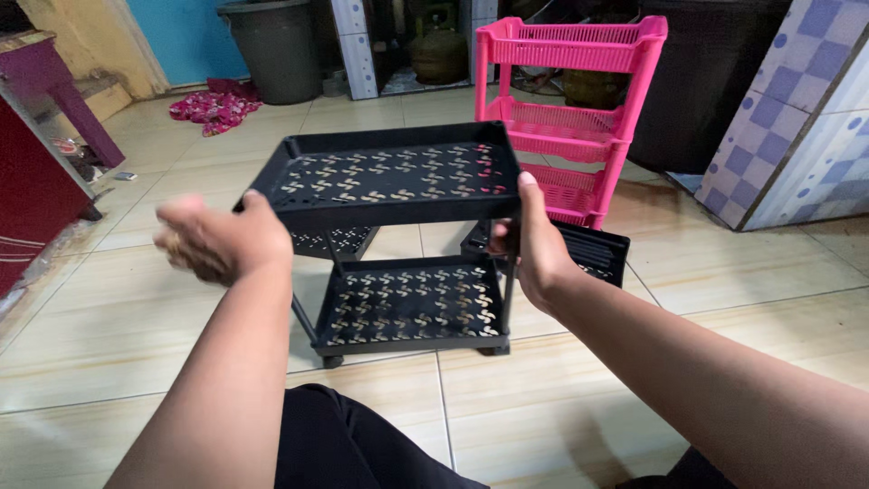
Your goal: The person assembles a black plastic rolling rack by inserting vertical poles into perforated trays and securing them with small fasteners. They attach wheels to the base tray, stack additional trays, and connect the frame with poles and clips.
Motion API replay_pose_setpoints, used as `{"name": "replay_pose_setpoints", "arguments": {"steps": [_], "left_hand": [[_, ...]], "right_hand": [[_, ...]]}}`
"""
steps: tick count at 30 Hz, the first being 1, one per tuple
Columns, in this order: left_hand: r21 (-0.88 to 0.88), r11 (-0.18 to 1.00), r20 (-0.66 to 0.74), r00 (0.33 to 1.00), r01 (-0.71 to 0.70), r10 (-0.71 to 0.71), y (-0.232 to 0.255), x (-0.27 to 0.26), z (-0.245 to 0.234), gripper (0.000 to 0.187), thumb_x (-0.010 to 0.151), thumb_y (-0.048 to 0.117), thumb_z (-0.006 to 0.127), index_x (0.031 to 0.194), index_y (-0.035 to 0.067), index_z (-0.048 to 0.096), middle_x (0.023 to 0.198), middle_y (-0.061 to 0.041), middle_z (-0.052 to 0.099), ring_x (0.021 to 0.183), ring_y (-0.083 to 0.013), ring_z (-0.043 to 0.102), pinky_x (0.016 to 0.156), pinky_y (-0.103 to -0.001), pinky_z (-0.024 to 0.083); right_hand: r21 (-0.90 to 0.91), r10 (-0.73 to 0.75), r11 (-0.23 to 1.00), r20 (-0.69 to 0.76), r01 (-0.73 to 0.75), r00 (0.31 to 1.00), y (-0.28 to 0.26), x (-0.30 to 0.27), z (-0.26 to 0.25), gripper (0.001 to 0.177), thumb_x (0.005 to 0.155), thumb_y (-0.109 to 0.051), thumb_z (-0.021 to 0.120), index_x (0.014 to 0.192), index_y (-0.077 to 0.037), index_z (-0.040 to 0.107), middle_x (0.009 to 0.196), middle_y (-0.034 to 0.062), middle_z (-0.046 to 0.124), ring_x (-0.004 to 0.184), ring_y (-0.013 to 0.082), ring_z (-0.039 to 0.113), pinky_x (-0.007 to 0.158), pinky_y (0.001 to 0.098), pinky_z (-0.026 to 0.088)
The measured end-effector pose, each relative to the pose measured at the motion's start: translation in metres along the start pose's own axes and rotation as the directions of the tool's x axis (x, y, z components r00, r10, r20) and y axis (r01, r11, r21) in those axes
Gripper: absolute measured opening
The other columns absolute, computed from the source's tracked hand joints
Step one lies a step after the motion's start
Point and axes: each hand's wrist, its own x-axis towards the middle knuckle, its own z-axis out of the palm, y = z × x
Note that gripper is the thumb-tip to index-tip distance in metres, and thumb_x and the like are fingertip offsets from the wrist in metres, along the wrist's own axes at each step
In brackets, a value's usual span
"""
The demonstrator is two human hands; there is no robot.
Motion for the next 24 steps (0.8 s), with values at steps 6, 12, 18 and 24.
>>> {"name": "replay_pose_setpoints", "arguments": {"steps": [6,12,18,24], "left_hand": [[-0.504,0.784,0.056,0.892,-0.362,0.448,0.094,-0.063,-0.042,0.041,0.083,0.003,0.073,0.113,0.009,0.047,0.112,-0.014,0.053,0.111,-0.033,0.056,0.098,-0.052,0.043],[-0.712,0.63,0.254,0.723,-0.31,0.642,0.135,-0.142,-0.084,0.027,0.085,0.004,0.066,0.105,0.011,0.05,0.101,-0.011,0.055,0.099,-0.0322,0.06,0.086,-0.049,0.045],[-0.763,0.598,0.395,0.557,-0.244,0.731,0.136,-0.191,-0.061,0.016,0.083,0.004,0.063,0.095,0.007,0.052,0.095,-0.012,0.06,0.094,-0.0356,0.064,0.082,-0.049,0.048],[-0.497,0.867,0.834,0.261,-0.026,0.486,0.122,-0.241,-0.002,0.014,0.084,0.014,0.066,0.096,0.008,0.061,0.101,-0.014,0.071,0.095,-0.0361,0.069,0.077,-0.047,0.054]], "right_hand": [[-0.124,0.245,0.968,0.249,-0.22,0.937,-0.001,-0.012,0.02,0.081,0.094,-0.074,0.028,0.13,-0.008,0.056,0.105,0.0066,0.06,0.116,0.0268,0.053,0.103,0.047,0.045],[-0.069,0.214,0.977,0.424,-0.204,0.88,0.03,-0.016,-0.005,0.06,0.091,-0.048,0.058,0.139,-0.013,0.056,0.135,0.0065,0.066,0.129,0.0254,0.058,0.105,0.0517,0.047],[-0.271,0.39,0.898,0.123,-0.348,0.912,0.039,0.003,-0.061,0.037,0.091,-0.036,0.062,0.122,-0.015,0.066,0.122,0.0032,0.072,0.111,0.0212,0.067,0.097,0.0483,0.052],[-0.32,0.477,0.799,-0.178,-0.509,0.861,0.039,0.03,-0.103,0.015,0.093,-0.024,0.066,0.099,-0.01,0.068,0.099,0.0042,0.069,0.097,0.0201,0.065,0.088,0.0385,0.052]]}}
